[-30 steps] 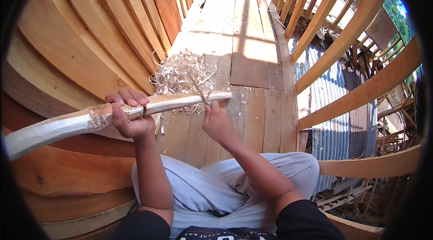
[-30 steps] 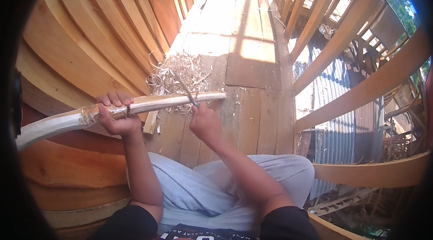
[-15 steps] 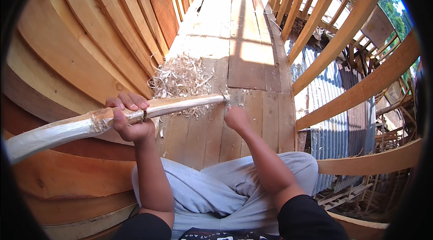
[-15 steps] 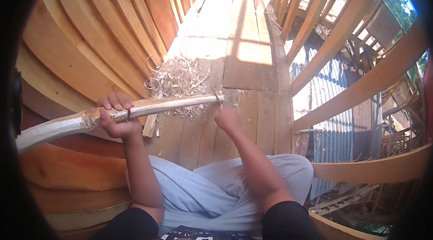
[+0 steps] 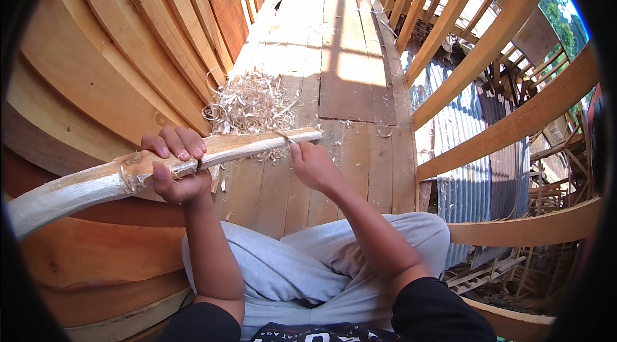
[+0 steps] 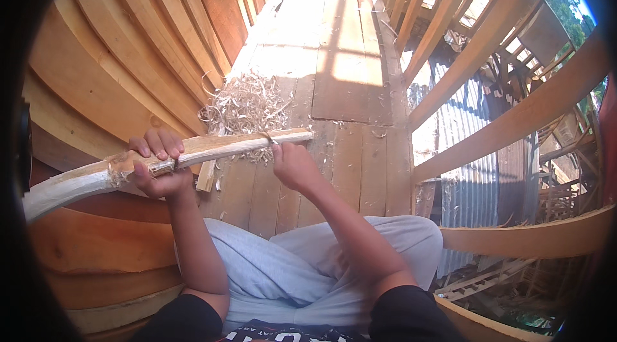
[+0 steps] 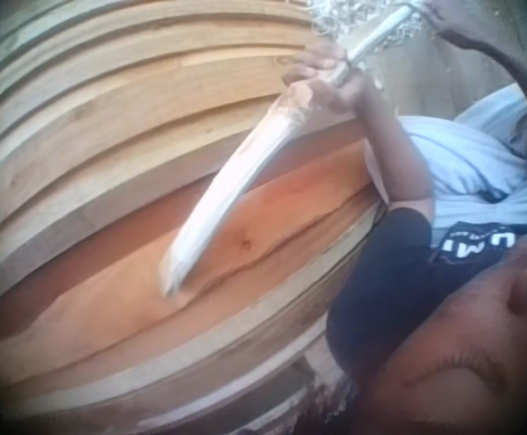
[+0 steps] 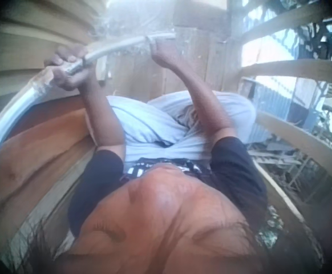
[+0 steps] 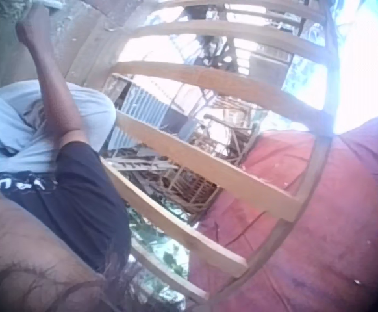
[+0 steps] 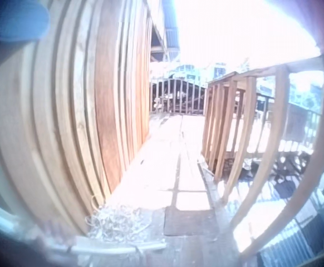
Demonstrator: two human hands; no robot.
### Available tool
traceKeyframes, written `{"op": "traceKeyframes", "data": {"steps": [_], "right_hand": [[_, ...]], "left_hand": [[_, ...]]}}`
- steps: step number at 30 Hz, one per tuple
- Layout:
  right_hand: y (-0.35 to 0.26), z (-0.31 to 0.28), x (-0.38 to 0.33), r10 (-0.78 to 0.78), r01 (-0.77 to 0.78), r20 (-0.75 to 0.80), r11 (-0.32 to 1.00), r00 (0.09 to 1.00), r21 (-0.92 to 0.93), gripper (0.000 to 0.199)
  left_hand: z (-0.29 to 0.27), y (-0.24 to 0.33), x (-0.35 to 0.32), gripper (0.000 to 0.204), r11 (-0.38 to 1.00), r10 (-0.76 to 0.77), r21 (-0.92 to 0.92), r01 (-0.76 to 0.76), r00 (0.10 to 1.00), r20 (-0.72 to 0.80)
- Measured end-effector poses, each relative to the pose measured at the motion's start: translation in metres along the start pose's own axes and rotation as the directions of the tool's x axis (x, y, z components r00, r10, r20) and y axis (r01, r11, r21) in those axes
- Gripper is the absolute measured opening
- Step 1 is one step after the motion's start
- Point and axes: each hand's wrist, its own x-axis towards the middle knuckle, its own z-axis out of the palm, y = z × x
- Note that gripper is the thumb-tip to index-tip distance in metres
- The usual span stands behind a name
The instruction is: The person sits cross-legged on a wooden floor and uses a knife to carve a long, curved piece of wood. They repeatedly shave thin layers from the surface, rotating the wood to work on different sides.
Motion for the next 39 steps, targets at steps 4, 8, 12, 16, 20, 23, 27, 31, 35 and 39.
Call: {"op": "traceKeyframes", "data": {"steps": [4, 8, 12, 16, 20, 23, 27, 31, 35, 39], "right_hand": [[-0.029, -0.003, -0.013, -0.075, 0.074, 0.027, 0.997, 0.997, 0.027, 0.039], [-0.010, 0.007, -0.007, -0.102, 0.101, -0.028, 0.995, 0.994, -0.026, 0.037], [0.080, 0.017, 0.008, 0.180, -0.209, -0.164, 0.962, 0.970, -0.178, 0.038], [0.097, 0.004, 0.015, 0.168, -0.158, 0.024, 0.959, 0.985, -0.234, 0.043], [-0.046, -0.005, -0.017, 0.015, -0.012, 0.060, 0.998, 0.998, -0.056, 0.045], [0.003, 0.004, 0.000, 0.113, -0.113, 0.002, 0.989, 0.994, -0.093, 0.045], [0.092, 0.002, 0.021, 0.284, -0.278, 0.018, 0.949, 0.959, -0.150, 0.045], [-0.006, 0.002, 0.004, 0.042, -0.042, 0.038, 0.999, 0.998, -0.010, 0.042], [0.028, 0.011, 0.010, 0.108, -0.110, -0.024, 0.991, 0.994, -0.072, 0.042], [0.095, -0.002, 0.023, 0.443, -0.442, 0.113, 0.896, 0.889, -0.036, 0.043]], "left_hand": [[-0.003, 0.002, -0.002, 0.040, 1.000, -0.028, -0.006, 0.028, 0.999, 0.037], [-0.002, 0.004, 0.000, 0.041, 0.999, -0.035, 0.015, 0.034, 0.999, 0.022], [0.004, 0.000, 0.001, 0.037, 1.000, -0.030, -0.008, 0.030, 0.999, 0.019], [0.001, 0.002, 0.003, 0.035, 1.000, -0.016, -0.001, 0.016, 0.999, 0.031], [-0.006, 0.004, 0.001, 0.035, 1.000, -0.022, 0.005, 0.022, 1.000, 0.015], [-0.001, 0.002, 0.001, 0.035, 1.000, -0.024, -0.018, 0.024, 1.000, 0.002], [0.004, -0.003, 0.002, 0.036, 0.999, -0.024, -0.041, 0.024, 1.000, 0.015], [-0.006, 0.000, 0.001, 0.034, 1.000, -0.025, 0.010, 0.025, 1.000, -0.008], [0.001, 0.003, 0.001, 0.032, 0.998, -0.046, 0.049, 0.046, 0.999, -0.003], [0.003, -0.001, 0.003, 0.031, 0.999, -0.035, 0.025, 0.035, 0.999, 0.006]]}}
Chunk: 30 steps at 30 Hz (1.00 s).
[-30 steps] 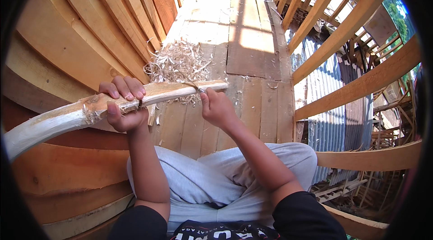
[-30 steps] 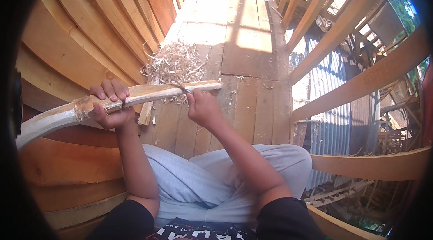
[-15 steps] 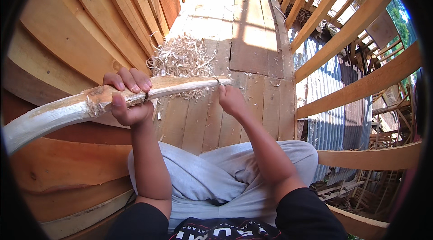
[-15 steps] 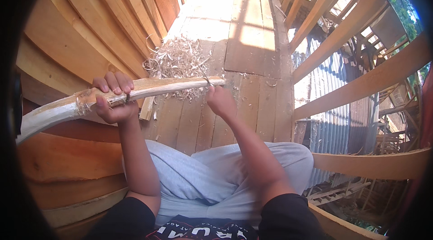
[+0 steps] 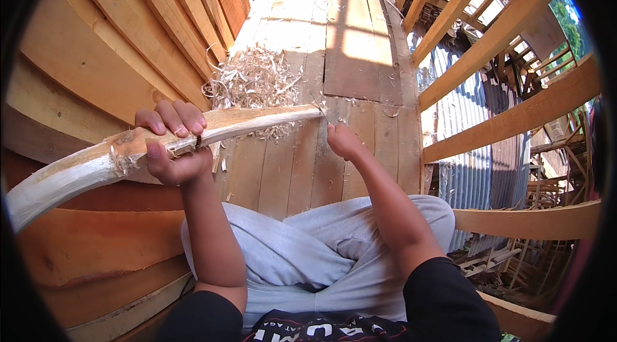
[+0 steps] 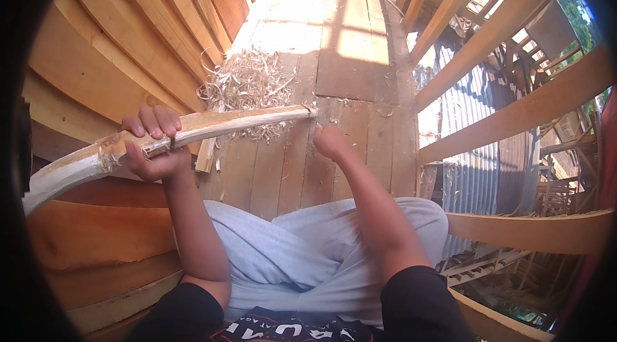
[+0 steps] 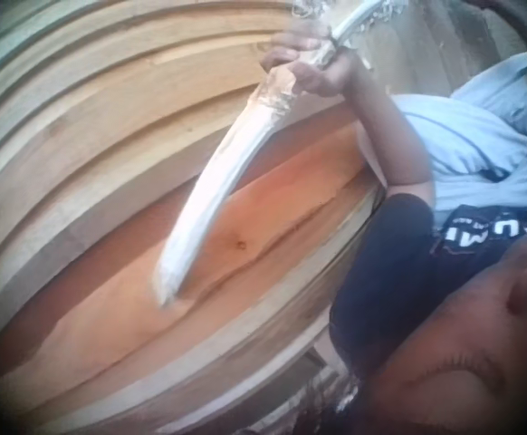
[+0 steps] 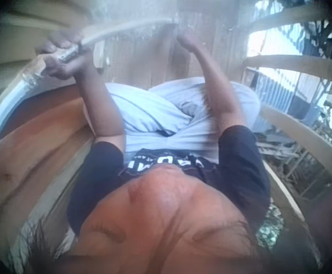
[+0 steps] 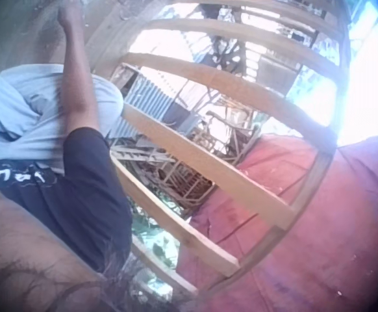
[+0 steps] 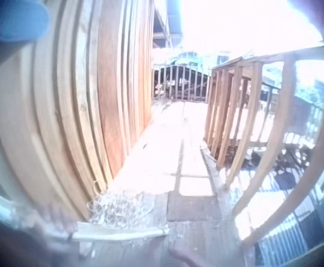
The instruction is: The person sits cross-legged on a wooden floor and uses a knife to carve a long, curved piece of wood. They repeatedly shave thin layers from the surface, rotating the wood to work on different sides.
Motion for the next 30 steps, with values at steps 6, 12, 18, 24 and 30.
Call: {"op": "traceKeyframes", "data": {"steps": [6, 12, 18, 24, 30], "right_hand": [[-0.086, 0.013, -0.065, -0.495, 0.508, -0.171, 0.860, 0.852, 0.042, 0.040], [-0.067, 0.017, -0.043, -0.448, 0.453, -0.232, 0.891, 0.864, -0.033, 0.040], [-0.090, 0.007, -0.088, -0.479, 0.471, -0.187, 0.878, 0.858, -0.086, 0.038], [-0.069, 0.011, -0.052, -0.446, 0.448, -0.204, 0.893, 0.872, -0.037, 0.038], [-0.088, 0.021, -0.079, -0.497, 0.514, -0.193, 0.857, 0.846, 0.048, 0.035]], "left_hand": [[0.005, 0.003, -0.003, 0.029, 0.994, -0.018, 0.105, 0.042, 0.976, -0.216], [0.016, 0.000, 0.002, 0.028, 0.985, -0.016, 0.153, 0.083, 0.920, -0.391], [0.008, 0.002, -0.002, 0.031, 0.988, 0.017, 0.149, 0.040, 0.931, -0.366], [0.011, -0.001, 0.000, 0.031, 0.989, 0.001, 0.135, 0.056, 0.922, -0.388], [0.014, 0.001, -0.003, 0.030, 0.986, 0.012, 0.157, 0.060, 0.907, -0.422]]}}
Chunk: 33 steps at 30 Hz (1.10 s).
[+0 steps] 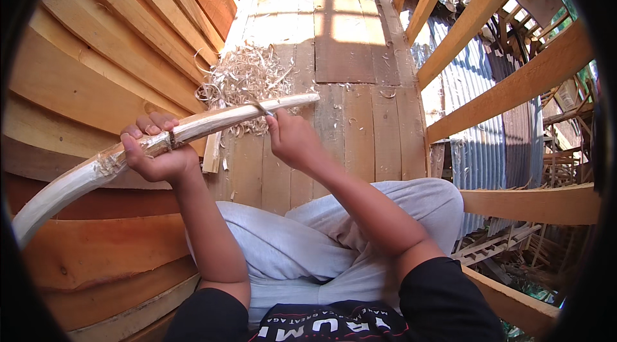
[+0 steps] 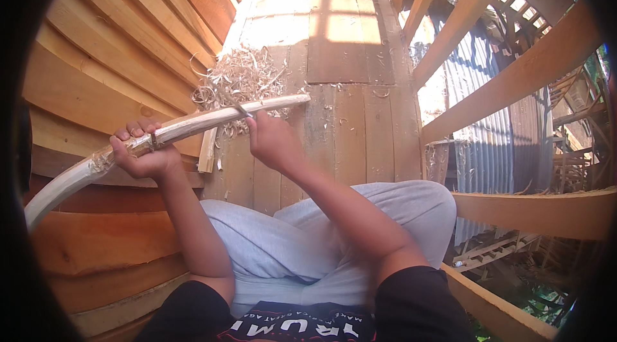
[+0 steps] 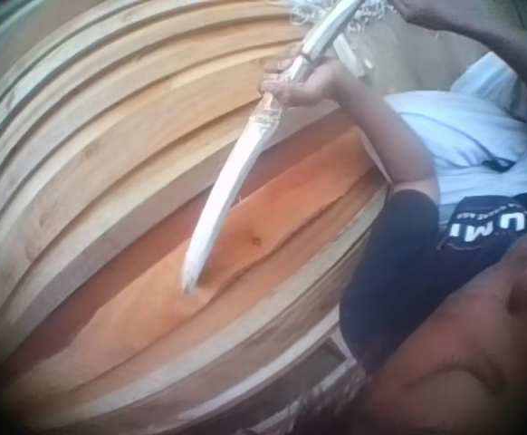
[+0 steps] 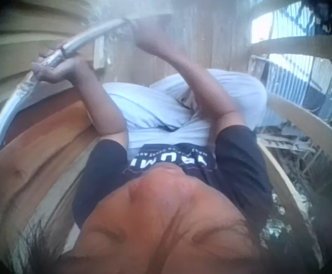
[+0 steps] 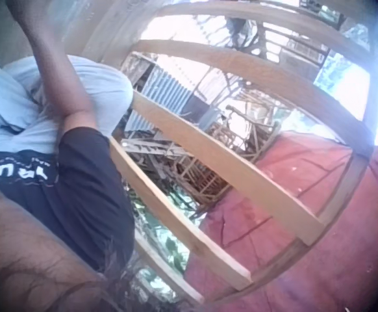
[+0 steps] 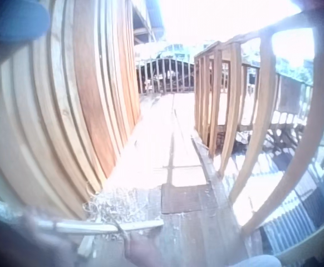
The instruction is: The person sits cross-legged on a wooden floor and uses a knife to carve a long, curved piece of wood. They repeatedly shave thin layers from the surface, rotating the wood to work on different sides.
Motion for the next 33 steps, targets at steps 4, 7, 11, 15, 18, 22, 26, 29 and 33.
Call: {"op": "traceKeyframes", "data": {"steps": [4, 7, 11, 15, 18, 22, 26, 29, 33], "right_hand": [[0.035, -0.006, 0.016, 0.074, -0.075, -0.014, 0.990, 0.997, -0.116, 0.033], [-0.017, -0.017, -0.002, 0.081, -0.073, 0.041, 0.983, 0.996, -0.166, 0.035], [-0.013, -0.009, -0.005, 0.085, -0.084, 0.007, 0.994, 0.996, -0.075, 0.036], [0.039, -0.004, 0.018, 0.043, -0.047, -0.051, 0.995, 0.998, -0.089, 0.036], [-0.004, -0.011, 0.005, 0.066, -0.063, 0.011, 0.984, 0.998, -0.169, 0.034], [-0.019, -0.010, -0.005, 0.005, -0.003, 0.022, 0.994, 1.000, -0.112, 0.036], [0.048, -0.013, 0.023, 0.045, -0.044, 0.035, 0.998, 0.998, -0.046, 0.041], [-0.011, -0.016, 0.002, 0.103, -0.086, 0.072, 0.975, 0.992, -0.207, 0.042], [-0.007, -0.028, -0.003, 0.131, -0.127, 0.024, 0.986, 0.991, -0.108, 0.044]], "left_hand": [[0.005, -0.004, 0.004, 0.029, 1.000, 0.003, -0.001, -0.003, 1.000, -0.009], [-0.008, -0.001, 0.006, 0.028, 0.998, 0.028, -0.063, -0.020, 0.990, 0.140], [-0.011, -0.001, 0.006, 0.028, 0.997, -0.009, -0.071, 0.016, 0.994, 0.110], [0.000, -0.003, 0.004, 0.028, 1.000, -0.015, -0.026, 0.017, 0.996, 0.087], [-0.012, -0.001, 0.008, 0.027, 0.999, 0.022, -0.050, -0.014, 0.986, 0.165], [-0.014, -0.002, 0.006, 0.028, 0.999, 0.012, -0.052, -0.002, 0.983, 0.182], [0.000, -0.003, 0.001, 0.026, 0.998, 0.012, -0.058, -0.007, 0.995, 0.102], [-0.006, 0.000, 0.000, 0.029, 0.994, 0.060, -0.104, -0.040, 0.980, 0.190], [0.011, -0.005, -0.010, 0.030, 0.983, 0.095, -0.182, -0.036, 0.940, 0.327]]}}
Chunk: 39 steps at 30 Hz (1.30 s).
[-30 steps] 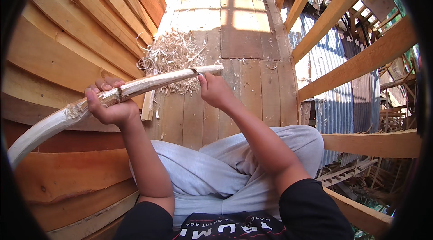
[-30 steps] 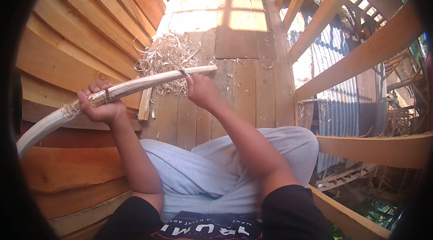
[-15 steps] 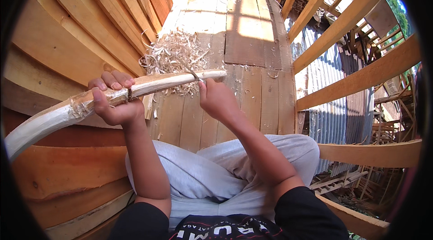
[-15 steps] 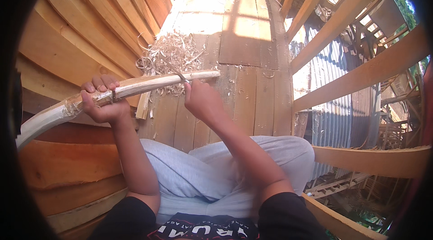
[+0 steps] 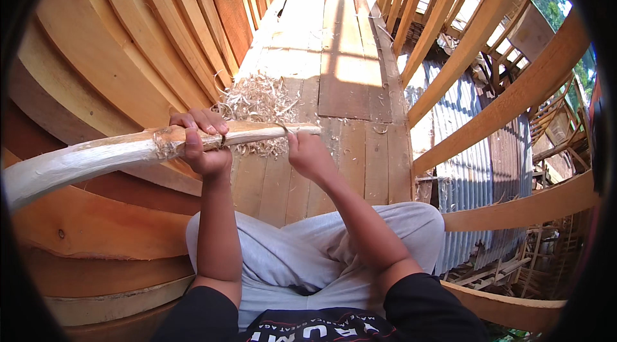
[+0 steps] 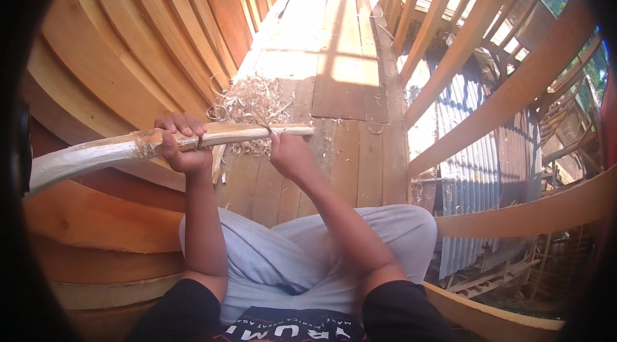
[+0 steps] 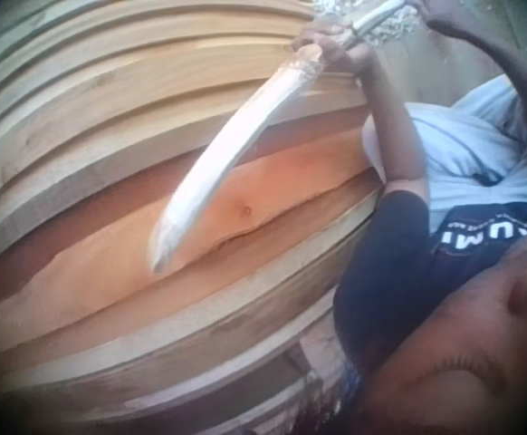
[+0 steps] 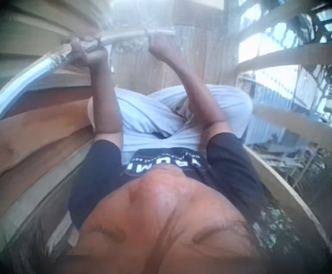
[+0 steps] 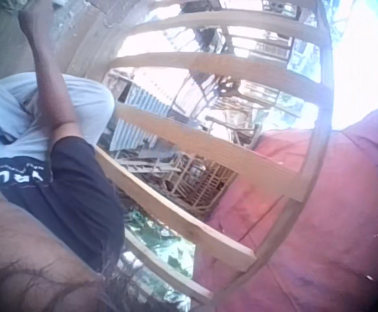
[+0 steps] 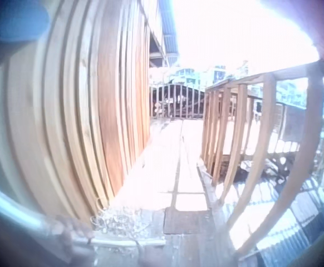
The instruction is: The person sits cross-legged on a wooden floor and uses a knife to carve a long, curved piece of wood. They repeatedly shave thin layers from the surface, rotating the wood to work on different sides.
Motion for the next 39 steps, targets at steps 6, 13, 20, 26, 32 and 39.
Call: {"op": "traceKeyframes", "data": {"steps": [6, 13, 20, 26, 32, 39], "right_hand": [[0.043, 0.001, 0.009, 0.077, -0.074, -0.035, 0.993, 0.996, 0.091, 0.044], [0.105, 0.002, 0.021, 0.217, -0.137, -0.233, 0.938, 0.948, 0.318, 0.048], [0.025, -0.003, 0.018, -0.151, 0.324, -0.443, 0.880, 0.884, 0.348, 0.049], [0.089, 0.006, 0.028, 0.258, -0.169, -0.061, 0.775, 0.964, 0.609, 0.046], [0.047, -0.010, 0.024, 0.052, 0.079, -0.283, 0.898, 0.958, 0.432, 0.046], [0.041, -0.002, 0.005, 0.281, -0.197, -0.088, 0.833, 0.956, 0.518, 0.045]], "left_hand": [[0.027, -0.014, 0.013, 0.029, 0.999, -0.029, -0.016, 0.030, 0.997, 0.075], [0.100, -0.059, 0.009, 0.026, 0.990, -0.134, 0.066, 0.127, 0.983, 0.124], [0.122, -0.032, 0.016, 0.020, 0.960, -0.116, 0.264, 0.092, 0.990, 0.077], [0.143, -0.043, 0.016, 0.019, 0.945, -0.098, 0.319, 0.071, 0.993, 0.071], [0.146, -0.048, 0.022, 0.022, 0.947, -0.164, 0.287, 0.145, 0.985, 0.043], [0.124, -0.029, 0.011, 0.021, 0.914, -0.070, 0.403, 0.050, 0.997, 0.034]]}}
